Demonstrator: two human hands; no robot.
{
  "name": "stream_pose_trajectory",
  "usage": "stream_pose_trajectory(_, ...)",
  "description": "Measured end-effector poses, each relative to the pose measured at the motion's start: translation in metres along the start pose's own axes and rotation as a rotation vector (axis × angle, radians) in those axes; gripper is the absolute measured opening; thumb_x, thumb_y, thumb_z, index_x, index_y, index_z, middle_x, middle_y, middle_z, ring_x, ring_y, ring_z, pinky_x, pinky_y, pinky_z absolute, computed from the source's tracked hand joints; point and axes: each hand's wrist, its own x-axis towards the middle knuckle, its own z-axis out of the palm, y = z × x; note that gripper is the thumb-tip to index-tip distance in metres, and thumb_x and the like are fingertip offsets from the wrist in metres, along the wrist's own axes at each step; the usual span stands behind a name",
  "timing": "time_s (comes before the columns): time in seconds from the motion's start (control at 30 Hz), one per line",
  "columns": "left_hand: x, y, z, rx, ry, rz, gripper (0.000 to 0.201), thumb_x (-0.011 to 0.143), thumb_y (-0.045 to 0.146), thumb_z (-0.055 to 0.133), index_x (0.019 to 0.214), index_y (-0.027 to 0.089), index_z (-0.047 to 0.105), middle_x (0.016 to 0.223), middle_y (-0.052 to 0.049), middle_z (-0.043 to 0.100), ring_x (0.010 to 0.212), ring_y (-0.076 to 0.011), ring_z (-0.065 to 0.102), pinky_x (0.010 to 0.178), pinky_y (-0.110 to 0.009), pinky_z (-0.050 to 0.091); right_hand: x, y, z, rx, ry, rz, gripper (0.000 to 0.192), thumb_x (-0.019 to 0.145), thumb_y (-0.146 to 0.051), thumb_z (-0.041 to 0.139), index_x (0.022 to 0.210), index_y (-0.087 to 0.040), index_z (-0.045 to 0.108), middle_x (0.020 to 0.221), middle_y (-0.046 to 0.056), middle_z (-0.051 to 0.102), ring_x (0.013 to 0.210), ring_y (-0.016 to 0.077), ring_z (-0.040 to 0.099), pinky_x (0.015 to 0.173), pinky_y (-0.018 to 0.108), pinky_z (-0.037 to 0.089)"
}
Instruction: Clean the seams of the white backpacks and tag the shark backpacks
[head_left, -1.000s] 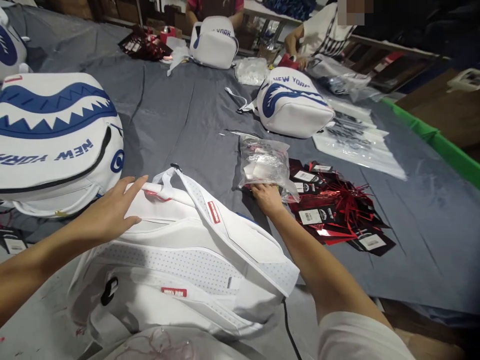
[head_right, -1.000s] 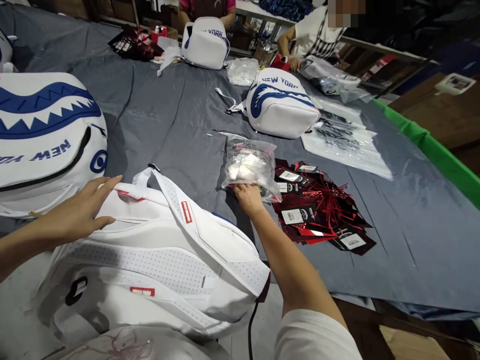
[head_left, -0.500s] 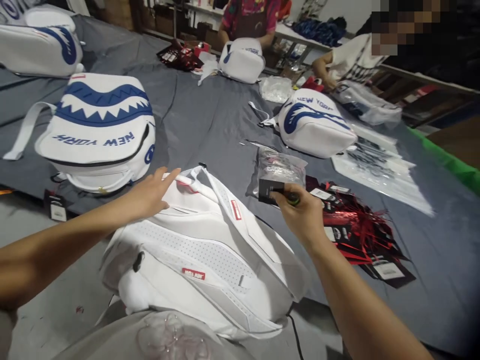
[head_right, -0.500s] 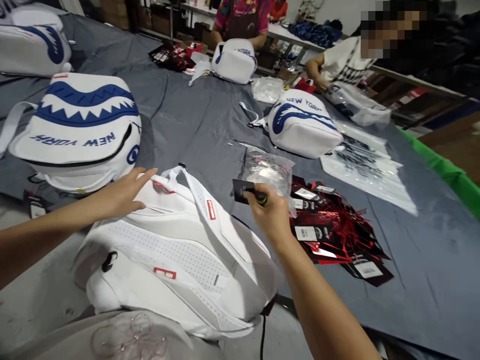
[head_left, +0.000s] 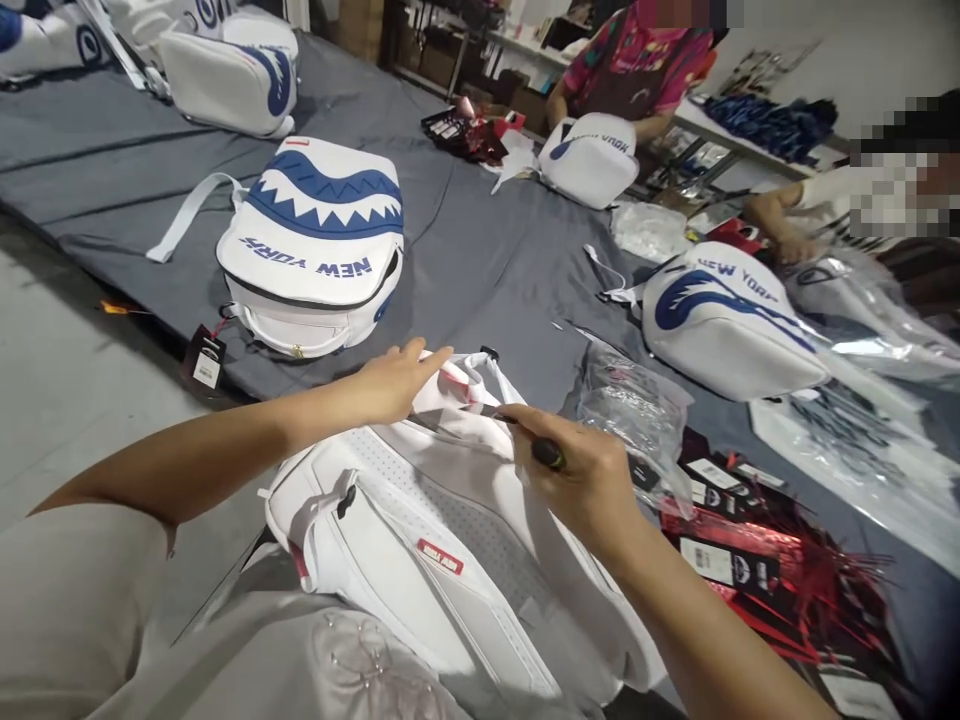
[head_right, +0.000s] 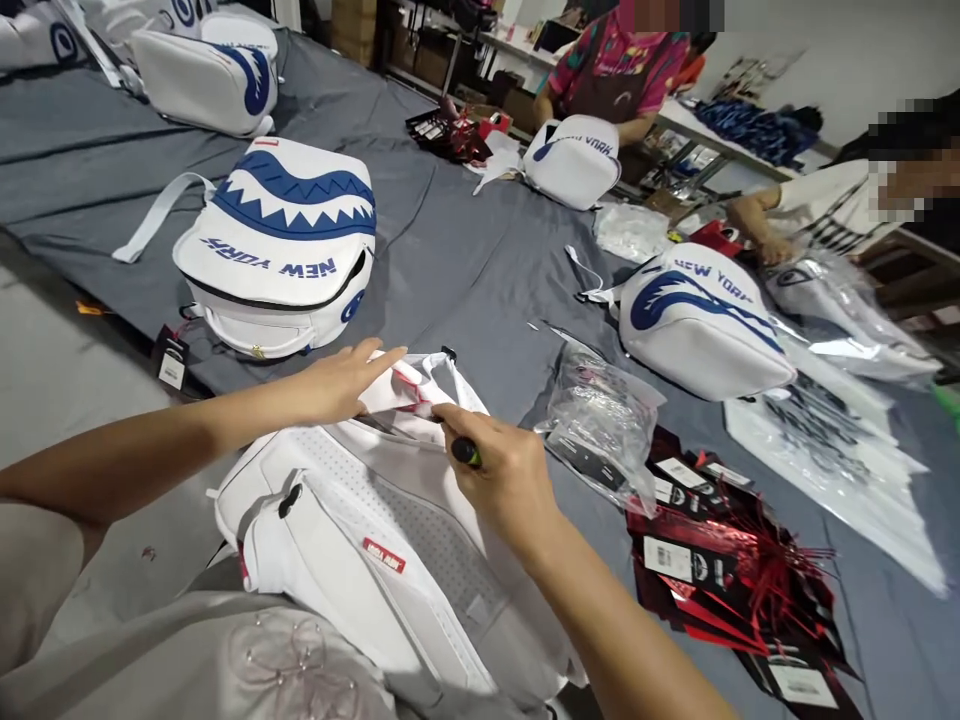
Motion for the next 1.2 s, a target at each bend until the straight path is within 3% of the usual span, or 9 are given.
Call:
stream_pose_trajectory(0.17,0.003,-0.005,0.007,-0.006,0.022,0.032,0.094,0.081,0.008,0.062,0.157,0.028,0.011,0.158,-0.019,0.024,0.126,-0.0367,0.052,0.095,-0.042,0.048,0.005,-0.009,-0.006,0.349,-0.146,0.286,0.023,0.090,-0.024,0.056,0.102,-0.021,0.075,0.083,0.002,0.076,0.064,0.0142,0.067,0.058,0.023,0.051)
stream_pose_trajectory(0.23,0.003,-0.006,0.008,-0.008,0.027,0.029,0.094,0.080,0.007,0.062,0.157,0.028,0.010,0.158,-0.019,0.024,0.127,-0.0369,0.052,0.095,-0.042,0.048,0.008,-0.013,-0.002,0.389,-0.130,0.325,0.019,0.089,-0.027,0.060,0.101,-0.021,0.074,0.083,0.002,0.075,0.064,0.0137,0.066,0.057,0.023,0.051)
stream_pose_trajectory(0.4,0.002,-0.007,0.007,-0.015,0.033,0.023,0.093,0.081,0.007,0.062,0.156,0.028,0.012,0.159,-0.018,0.024,0.127,-0.0369,0.052,0.096,-0.043,0.048,0.009,-0.016,0.016,0.262,0.047,0.212,0.029,0.088,-0.019,0.062,0.116,-0.024,0.066,0.091,0.003,0.076,0.078,0.0164,0.072,0.072,0.027,0.056)
stream_pose_trajectory(0.57,0.002,-0.008,0.007,-0.042,0.018,0.025,0.092,0.082,0.009,0.063,0.156,0.028,0.012,0.160,-0.018,0.021,0.130,-0.0375,0.049,0.098,-0.044,0.047,0.011,-0.016,0.022,0.225,0.081,0.072,0.015,0.089,-0.013,0.059,0.085,-0.023,0.070,0.088,0.003,0.075,0.082,0.0170,0.072,0.076,0.028,0.055)
stream_pose_trajectory(0.7,0.001,-0.008,0.007,-0.023,0.032,0.029,0.091,0.082,0.004,0.058,0.157,0.027,0.011,0.159,-0.017,0.022,0.129,-0.0372,0.051,0.098,-0.044,0.047,0.019,-0.010,0.033,0.217,0.125,0.185,0.008,0.086,-0.021,0.063,0.085,-0.021,0.070,0.082,0.003,0.074,0.072,0.0170,0.069,0.068,0.027,0.053)
stream_pose_trajectory(0.87,0.002,-0.010,0.010,-0.036,0.059,0.041,0.093,0.078,-0.003,0.050,0.157,0.027,0.012,0.158,-0.015,0.027,0.126,-0.0358,0.053,0.094,-0.043,0.050,0.027,-0.004,0.049,0.128,-0.172,0.315,0.016,0.085,-0.018,0.056,0.087,-0.020,0.072,0.069,0.000,0.071,0.059,0.0155,0.063,0.057,0.025,0.043)
stream_pose_trajectory(1.0,-0.001,-0.019,0.016,-0.208,0.083,0.067,0.078,0.088,0.009,0.049,0.156,0.026,0.016,0.162,-0.013,0.021,0.142,-0.0334,0.039,0.111,-0.047,0.041,0.027,-0.003,0.049,-0.024,-0.343,0.315,0.025,0.080,-0.009,0.054,0.090,-0.022,0.073,0.074,0.001,0.073,0.062,0.0165,0.064,0.058,0.025,0.040)
stream_pose_trajectory(1.13,-0.017,-0.029,0.030,-0.483,0.254,0.119,0.060,0.097,0.020,0.038,0.155,0.018,0.022,0.162,-0.011,0.026,0.150,-0.0195,0.026,0.123,-0.036,0.025,0.031,-0.005,0.044,-0.111,-0.456,0.280,0.034,0.078,-0.005,0.055,0.097,-0.023,0.075,0.083,0.003,0.075,0.069,0.0180,0.066,0.062,0.027,0.040)
stream_pose_trajectory(1.2,-0.028,-0.032,0.039,-0.544,0.314,0.119,0.065,0.098,0.033,0.044,0.156,0.017,0.020,0.162,-0.011,0.026,0.151,-0.0193,0.024,0.125,-0.036,0.022,0.039,-0.007,0.044,-0.177,-0.561,0.265,0.033,0.078,-0.005,0.056,0.099,-0.023,0.076,0.081,0.003,0.075,0.070,0.0184,0.065,0.062,0.027,0.038)
